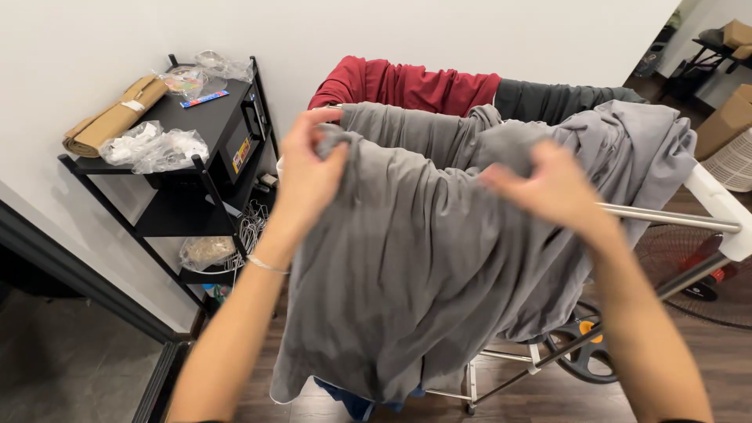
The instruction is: Hanging various items of clothing on a drying rack.
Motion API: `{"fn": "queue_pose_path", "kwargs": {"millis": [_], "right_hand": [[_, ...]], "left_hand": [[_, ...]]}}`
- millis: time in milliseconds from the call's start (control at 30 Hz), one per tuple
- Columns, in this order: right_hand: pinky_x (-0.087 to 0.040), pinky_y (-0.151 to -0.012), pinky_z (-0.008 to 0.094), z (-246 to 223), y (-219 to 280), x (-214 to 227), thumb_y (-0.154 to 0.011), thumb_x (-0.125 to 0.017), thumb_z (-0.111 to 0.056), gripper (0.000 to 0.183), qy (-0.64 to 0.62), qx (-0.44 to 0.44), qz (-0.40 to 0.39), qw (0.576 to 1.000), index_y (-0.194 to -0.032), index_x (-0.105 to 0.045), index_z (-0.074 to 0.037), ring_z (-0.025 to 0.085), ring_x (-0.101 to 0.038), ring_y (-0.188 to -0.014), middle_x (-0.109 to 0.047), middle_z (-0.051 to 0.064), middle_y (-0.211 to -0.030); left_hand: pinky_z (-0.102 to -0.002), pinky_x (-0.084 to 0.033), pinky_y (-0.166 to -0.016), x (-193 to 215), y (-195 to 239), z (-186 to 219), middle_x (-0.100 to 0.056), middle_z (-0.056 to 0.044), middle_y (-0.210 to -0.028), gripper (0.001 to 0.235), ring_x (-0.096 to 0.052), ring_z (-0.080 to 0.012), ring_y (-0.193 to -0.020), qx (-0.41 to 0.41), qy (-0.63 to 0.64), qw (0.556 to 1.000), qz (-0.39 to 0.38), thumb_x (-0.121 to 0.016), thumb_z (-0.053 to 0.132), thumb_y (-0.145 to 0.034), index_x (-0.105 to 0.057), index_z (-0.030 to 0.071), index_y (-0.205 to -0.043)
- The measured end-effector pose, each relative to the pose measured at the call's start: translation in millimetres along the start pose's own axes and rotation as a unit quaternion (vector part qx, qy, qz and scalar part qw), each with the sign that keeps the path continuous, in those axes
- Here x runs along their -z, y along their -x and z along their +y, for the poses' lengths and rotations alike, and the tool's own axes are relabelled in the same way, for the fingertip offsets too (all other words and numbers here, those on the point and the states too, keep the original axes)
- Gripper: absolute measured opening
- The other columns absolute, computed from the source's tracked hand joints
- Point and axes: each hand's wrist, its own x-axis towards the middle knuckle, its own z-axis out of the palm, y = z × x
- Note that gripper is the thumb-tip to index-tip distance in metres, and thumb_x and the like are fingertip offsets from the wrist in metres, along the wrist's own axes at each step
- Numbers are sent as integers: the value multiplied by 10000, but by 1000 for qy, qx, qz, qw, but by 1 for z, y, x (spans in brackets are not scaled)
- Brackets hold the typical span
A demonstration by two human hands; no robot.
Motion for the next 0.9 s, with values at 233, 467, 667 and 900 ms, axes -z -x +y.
{"fn": "queue_pose_path", "kwargs": {"millis": [233, 467, 667, 900], "right_hand": [[-548, -1002, 342, 20, -2, -49, -967, -727, -254, 403, 28, 229, -13, 973, -1324, -650, -85, 305, -686, -1177, -703, 114, -1246], [-472, -623, 396, 109, 18, 33, -980, -785, -433, 510, 31, -122, 220, 967, -933, -684, 64, 187, -557, -687, -646, 207, -848], [-525, -639, 478, 157, 47, 62, -944, -776, -519, 694, 276, -191, 114, 935, -756, -644, 136, 373, -663, -662, -645, 286, -687], [-575, -738, 416, -28, 55, 47, -921, -679, -660, 712, 480, -216, -23, 850, -709, -720, 19, 368, -719, -774, -717, 221, -731]], "left_hand": [[-236, -411, -688, -32, 15, 23, -446, 14, -826, 338, -447, -81, -778, -67, 75, 991, -86, -736, 43, -894, -656, 79, -1221], [-211, -477, -663, 44, -16, 4, -543, 76, -850, 358, -523, -29, -762, 17, 23, 999, -13, -789, 32, -855, -682, 86, -1193], [-245, -402, -658, 27, -12, 23, -435, 54, -783, 203, -403, -62, -707, -16, 46, 995, 90, -704, 0, -960, -684, 75, -1147], [-338, -494, -767, -90, 9, 76, -612, -59, -948, 161, -583, -186, -826, -192, 45, 980, -3, -572, -43, -1006, -653, 78, -1076]]}}
